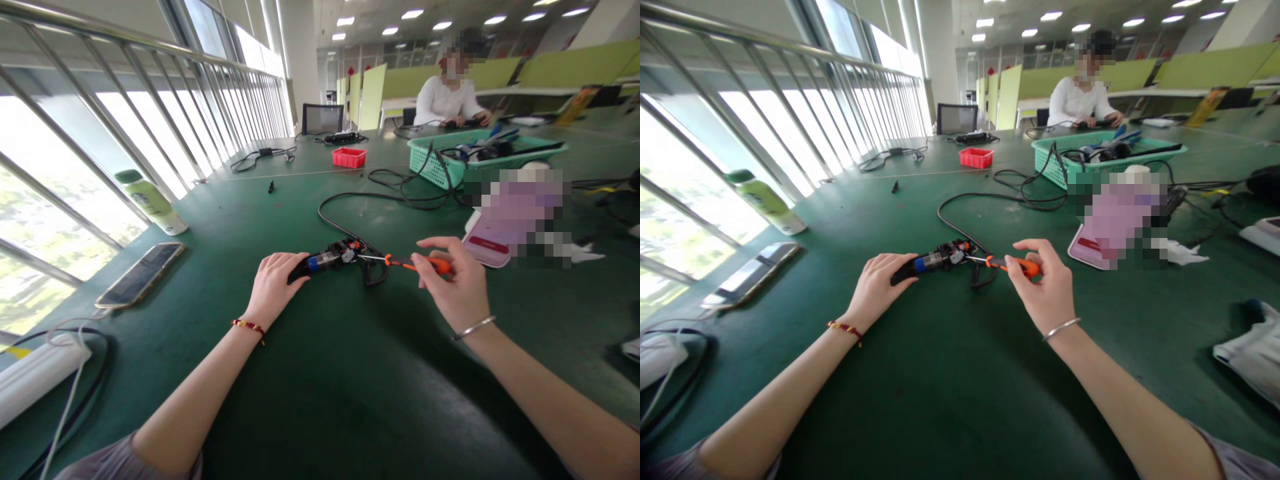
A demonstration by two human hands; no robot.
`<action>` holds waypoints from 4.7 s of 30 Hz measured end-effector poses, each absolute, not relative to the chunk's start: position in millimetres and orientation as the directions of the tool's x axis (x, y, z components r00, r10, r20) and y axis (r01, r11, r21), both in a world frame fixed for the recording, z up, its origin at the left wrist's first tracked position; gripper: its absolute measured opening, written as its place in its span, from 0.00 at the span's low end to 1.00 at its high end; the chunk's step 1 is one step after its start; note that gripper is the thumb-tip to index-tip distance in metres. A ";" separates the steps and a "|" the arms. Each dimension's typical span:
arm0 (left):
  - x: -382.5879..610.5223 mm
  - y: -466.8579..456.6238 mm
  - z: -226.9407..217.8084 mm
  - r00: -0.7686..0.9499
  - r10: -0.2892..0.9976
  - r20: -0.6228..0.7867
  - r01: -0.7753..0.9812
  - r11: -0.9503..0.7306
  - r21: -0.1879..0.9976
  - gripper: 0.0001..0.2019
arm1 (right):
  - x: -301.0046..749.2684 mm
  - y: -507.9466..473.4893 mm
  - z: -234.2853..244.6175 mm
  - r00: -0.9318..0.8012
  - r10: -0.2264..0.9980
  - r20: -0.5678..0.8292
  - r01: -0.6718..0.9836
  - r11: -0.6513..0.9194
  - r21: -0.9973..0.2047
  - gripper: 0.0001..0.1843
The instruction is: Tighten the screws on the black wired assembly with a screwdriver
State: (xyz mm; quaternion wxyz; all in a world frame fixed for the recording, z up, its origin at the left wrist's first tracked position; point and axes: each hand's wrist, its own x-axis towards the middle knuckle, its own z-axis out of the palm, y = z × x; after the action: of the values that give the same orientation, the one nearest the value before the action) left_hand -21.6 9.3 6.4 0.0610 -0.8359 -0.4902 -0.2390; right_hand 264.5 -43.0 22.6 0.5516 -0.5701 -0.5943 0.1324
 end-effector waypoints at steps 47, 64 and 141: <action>-16.0 9.2 4.8 0.363 0.818 0.447 0.868 -0.471 0.156 0.18 | 262.8 -41.2 20.0 0.220 0.810 0.543 0.399 0.433 -0.808 0.23; -53.0 25.6 3.0 0.342 0.899 0.275 0.820 -0.428 0.380 0.24 | 267.3 -38.7 19.9 0.220 0.815 0.536 0.417 0.418 -0.807 0.22; -52.0 27.5 -2.7 0.355 0.876 0.326 0.762 -0.474 0.441 0.19 | 263.7 -43.8 22.8 0.255 0.737 0.626 0.505 0.451 -0.736 0.16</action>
State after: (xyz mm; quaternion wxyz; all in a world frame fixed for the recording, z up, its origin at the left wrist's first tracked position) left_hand -52.0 27.5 -2.7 -0.1070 -0.8162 -0.5017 -0.2658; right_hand 263.7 -43.8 22.8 0.6017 -0.5150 -0.6028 0.0966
